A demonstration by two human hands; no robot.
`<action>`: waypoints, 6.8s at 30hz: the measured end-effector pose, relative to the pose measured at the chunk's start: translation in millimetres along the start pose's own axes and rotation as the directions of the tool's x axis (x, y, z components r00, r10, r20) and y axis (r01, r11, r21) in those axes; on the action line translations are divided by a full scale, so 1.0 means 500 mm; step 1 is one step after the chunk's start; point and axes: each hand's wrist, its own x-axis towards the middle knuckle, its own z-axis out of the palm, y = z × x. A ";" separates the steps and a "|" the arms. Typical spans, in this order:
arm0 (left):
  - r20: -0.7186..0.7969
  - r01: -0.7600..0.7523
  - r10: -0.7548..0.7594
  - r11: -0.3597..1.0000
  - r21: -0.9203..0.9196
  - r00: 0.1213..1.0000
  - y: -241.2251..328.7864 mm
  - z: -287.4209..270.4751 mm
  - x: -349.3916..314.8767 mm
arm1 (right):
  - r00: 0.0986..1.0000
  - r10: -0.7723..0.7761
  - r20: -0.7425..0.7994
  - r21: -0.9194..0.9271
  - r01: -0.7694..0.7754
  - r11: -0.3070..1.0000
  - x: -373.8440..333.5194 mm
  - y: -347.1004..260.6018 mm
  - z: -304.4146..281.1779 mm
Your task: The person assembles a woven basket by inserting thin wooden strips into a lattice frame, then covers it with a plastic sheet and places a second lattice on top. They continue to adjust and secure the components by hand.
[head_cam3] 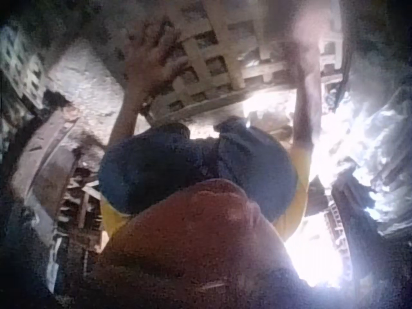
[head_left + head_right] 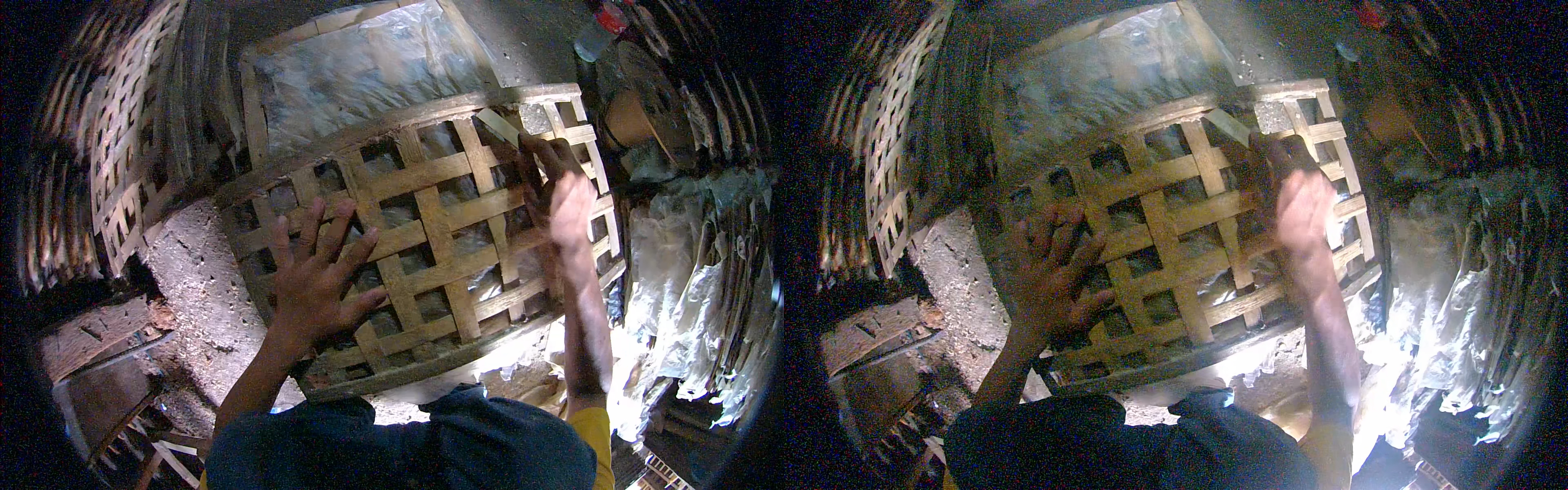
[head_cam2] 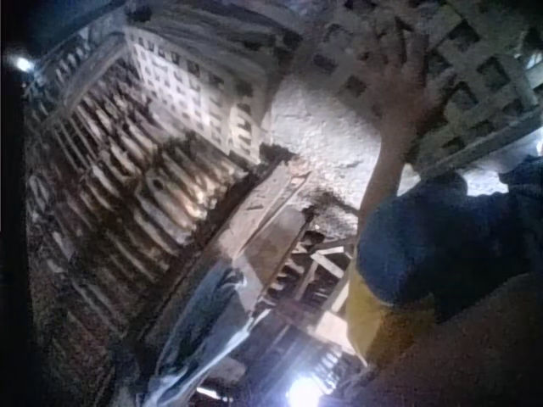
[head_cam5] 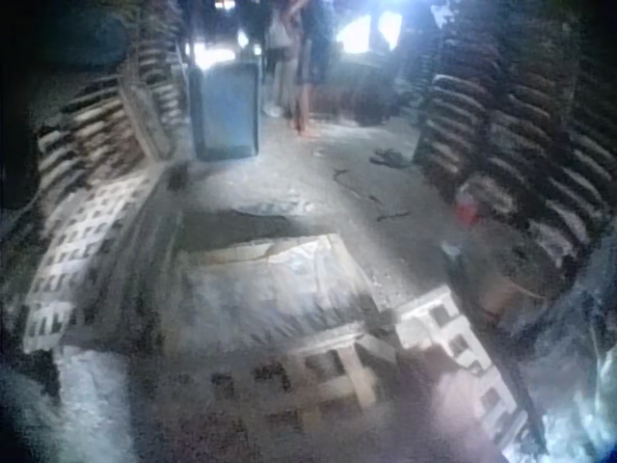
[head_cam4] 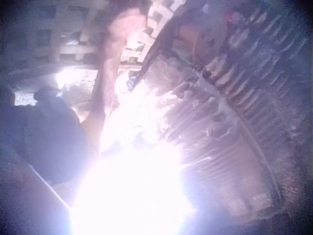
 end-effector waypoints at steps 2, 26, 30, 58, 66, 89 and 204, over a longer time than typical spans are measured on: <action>0.013 0.000 0.000 1.000 -0.002 1.000 0.003 -0.005 0.004 | 0.975 0.159 0.154 0.272 -0.196 0.942 -0.007 0.011 0.010; -0.034 -0.007 0.005 0.998 -0.070 0.999 0.007 0.007 0.010 | 0.675 0.535 0.508 -0.205 -0.508 0.836 -0.143 0.322 -0.052; -0.016 0.023 -0.024 1.000 -0.014 1.000 0.003 0.001 -0.003 | 0.913 0.257 0.317 0.312 -0.356 0.881 0.097 0.082 -0.113; -0.168 -0.059 0.043 0.994 -0.094 0.985 -0.009 0.021 -0.003 | 0.768 0.090 0.634 0.369 -0.402 0.838 0.170 -0.138 -0.190; -0.138 -0.049 0.028 0.987 -0.154 0.990 -0.013 0.025 -0.007 | 0.627 -0.035 0.779 0.336 -0.369 0.866 0.261 -0.308 -0.201; -0.089 -0.015 0.006 0.994 -0.110 0.996 -0.002 0.015 0.000 | 0.943 0.024 0.333 -0.241 0.060 0.969 0.035 -0.068 -0.129; -0.107 -0.033 0.016 0.988 -0.153 0.994 -0.010 0.027 -0.007 | 0.671 0.038 0.741 0.212 -0.287 0.934 0.232 -0.273 -0.202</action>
